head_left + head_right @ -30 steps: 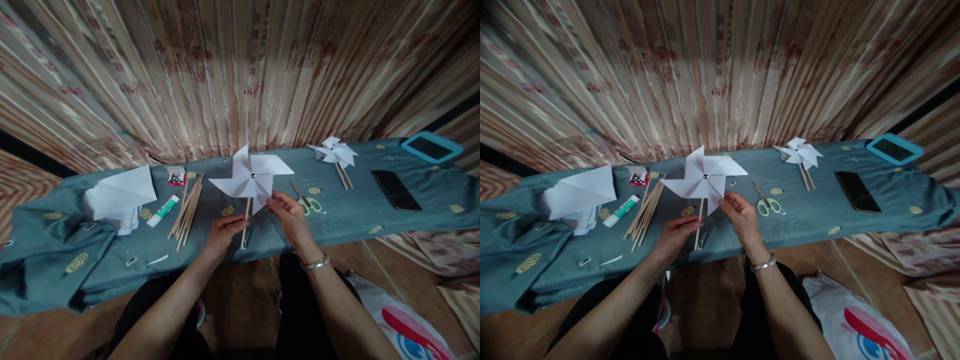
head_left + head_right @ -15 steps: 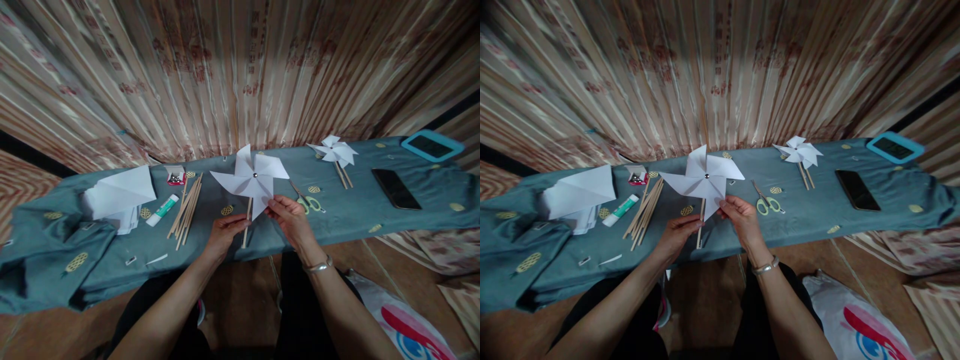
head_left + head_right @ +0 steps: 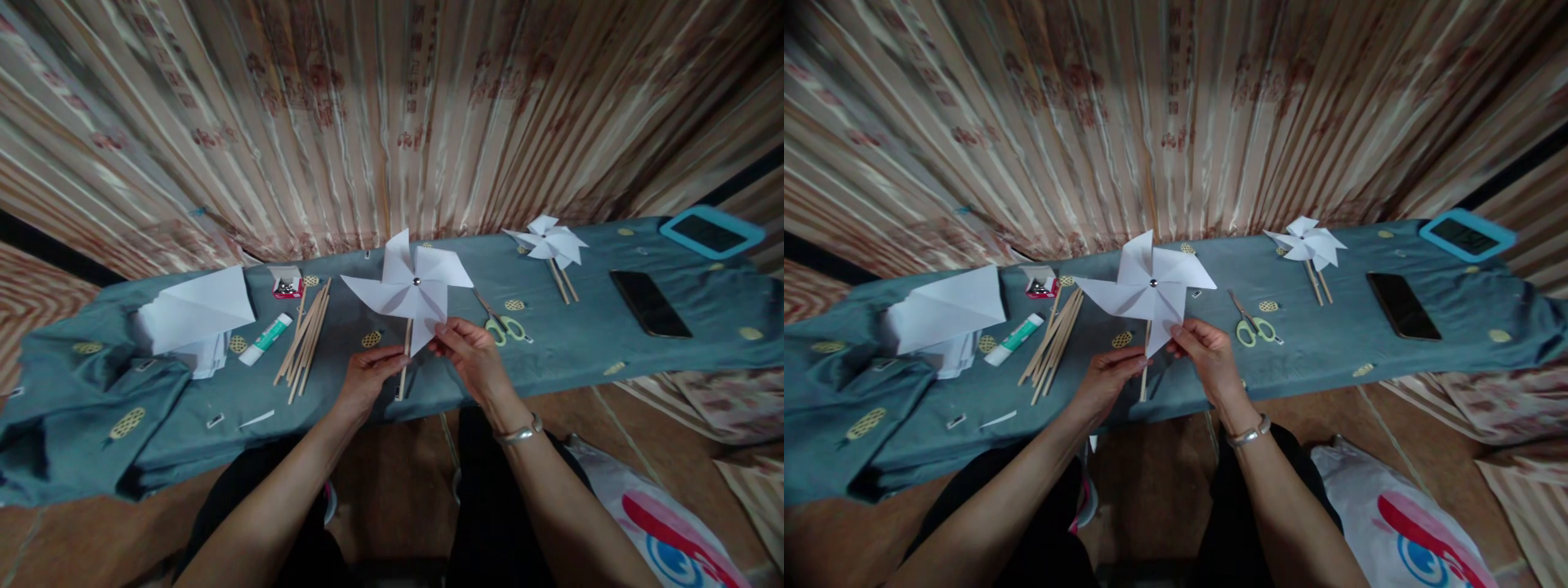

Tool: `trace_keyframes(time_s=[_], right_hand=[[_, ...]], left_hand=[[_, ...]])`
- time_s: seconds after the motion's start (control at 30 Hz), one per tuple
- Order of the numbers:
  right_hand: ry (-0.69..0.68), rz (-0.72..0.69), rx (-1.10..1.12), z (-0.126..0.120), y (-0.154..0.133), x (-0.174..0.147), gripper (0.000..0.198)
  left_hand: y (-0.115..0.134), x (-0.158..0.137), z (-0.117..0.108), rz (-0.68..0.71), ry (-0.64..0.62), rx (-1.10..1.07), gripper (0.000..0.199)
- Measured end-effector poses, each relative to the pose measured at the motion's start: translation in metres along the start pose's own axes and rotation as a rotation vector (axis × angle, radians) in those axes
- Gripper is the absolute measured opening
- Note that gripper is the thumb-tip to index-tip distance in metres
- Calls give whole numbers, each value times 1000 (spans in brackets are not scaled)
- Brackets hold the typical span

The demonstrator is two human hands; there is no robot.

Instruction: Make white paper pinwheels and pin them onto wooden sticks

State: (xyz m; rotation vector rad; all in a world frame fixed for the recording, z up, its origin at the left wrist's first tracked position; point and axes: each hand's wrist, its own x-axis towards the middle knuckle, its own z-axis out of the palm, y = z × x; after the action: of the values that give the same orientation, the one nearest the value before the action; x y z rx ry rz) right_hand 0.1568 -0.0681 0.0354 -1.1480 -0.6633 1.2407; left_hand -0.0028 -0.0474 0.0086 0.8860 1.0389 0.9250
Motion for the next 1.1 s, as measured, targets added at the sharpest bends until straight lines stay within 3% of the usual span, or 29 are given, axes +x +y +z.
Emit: trace_keyframes(time_s=[0.93,1.1], right_hand=[[-123,-40,-157,9,3,-4,40],[-88,-80,-227,0,0,-5,41]], left_hand=[[1,-2,6,70,-77,-17,21],[0,2,1,81,-11,32,14]])
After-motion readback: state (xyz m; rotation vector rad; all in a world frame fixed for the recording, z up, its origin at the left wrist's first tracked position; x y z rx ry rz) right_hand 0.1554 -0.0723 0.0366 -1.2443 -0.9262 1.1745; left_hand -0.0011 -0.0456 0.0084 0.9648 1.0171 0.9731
